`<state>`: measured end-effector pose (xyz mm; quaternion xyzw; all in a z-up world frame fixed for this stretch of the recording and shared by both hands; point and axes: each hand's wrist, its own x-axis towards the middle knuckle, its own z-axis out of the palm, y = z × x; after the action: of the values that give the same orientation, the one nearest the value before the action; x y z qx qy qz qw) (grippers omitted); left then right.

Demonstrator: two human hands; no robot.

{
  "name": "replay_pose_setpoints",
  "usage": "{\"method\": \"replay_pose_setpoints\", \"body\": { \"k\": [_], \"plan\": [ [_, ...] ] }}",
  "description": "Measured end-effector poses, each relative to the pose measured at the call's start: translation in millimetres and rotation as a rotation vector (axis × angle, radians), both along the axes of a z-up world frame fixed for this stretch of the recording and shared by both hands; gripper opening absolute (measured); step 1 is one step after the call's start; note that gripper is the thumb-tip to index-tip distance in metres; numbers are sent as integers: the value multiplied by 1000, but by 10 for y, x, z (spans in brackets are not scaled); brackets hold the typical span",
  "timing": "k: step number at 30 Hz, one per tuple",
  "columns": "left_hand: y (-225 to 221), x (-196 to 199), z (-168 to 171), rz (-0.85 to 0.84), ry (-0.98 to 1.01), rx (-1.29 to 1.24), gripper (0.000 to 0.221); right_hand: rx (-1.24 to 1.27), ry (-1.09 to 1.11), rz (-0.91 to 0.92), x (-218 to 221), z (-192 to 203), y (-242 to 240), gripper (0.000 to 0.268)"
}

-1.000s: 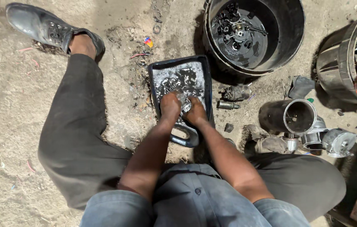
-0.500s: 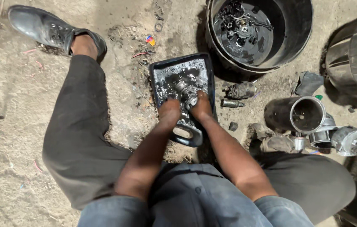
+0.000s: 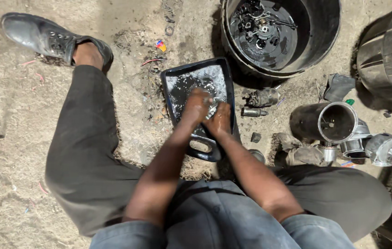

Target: The person sits on the floor and cleans a mechanical part by hand in a black plastic container filled with liquid. They repeatedly submerge, rub, and rinse the part, then place it into a nearby bucket.

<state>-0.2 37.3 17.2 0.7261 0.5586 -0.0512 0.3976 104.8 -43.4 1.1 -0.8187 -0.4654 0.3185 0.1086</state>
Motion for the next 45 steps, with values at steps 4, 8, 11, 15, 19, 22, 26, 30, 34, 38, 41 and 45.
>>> {"method": "replay_pose_setpoints", "body": {
  "k": [4, 8, 11, 15, 19, 22, 26, 30, 34, 38, 41, 45],
  "plan": [
    [-212, 16, 235, -278, -9, 203, 54, -44, 116, 5, 1, 32, 56, 91],
    [-382, -185, 233, -109, -267, 258, 38, -25, -7, 107, 84, -85, 110, 73],
    [-508, -193, 109, -126, -91, 287, 42, 3, 41, 81, 114, -195, 53, 66],
    [-557, -23, 7, -53, 21, 277, 34, -31, 152, 20, 160, -188, 88, 70],
    [-511, 28, 68, 254, 36, 16, 37, -237, 223, -56, 165, 9, 199, 75],
    [-528, -136, 197, 139, 57, -34, 40, -294, 253, -36, 130, 214, 250, 95],
    [-452, -354, 215, 48, 80, 12, 31, -248, 178, -2, 76, 409, 257, 115],
    [-299, -210, -10, -175, 429, -144, 31, -129, 114, -6, 8, 494, 93, 99],
    [-141, -107, 1, -503, 618, -123, 38, -75, 109, -53, 4, 452, 100, 99],
    [-37, -5, 274, -472, 630, -308, 33, 77, 200, -44, 54, 287, 65, 96],
    [36, 35, 388, -248, 400, -449, 49, 27, 257, -57, 118, 186, 18, 93],
    [39, 97, 242, 44, 98, -60, 18, -48, 227, 51, 79, 140, 24, 97]
  ]
}}
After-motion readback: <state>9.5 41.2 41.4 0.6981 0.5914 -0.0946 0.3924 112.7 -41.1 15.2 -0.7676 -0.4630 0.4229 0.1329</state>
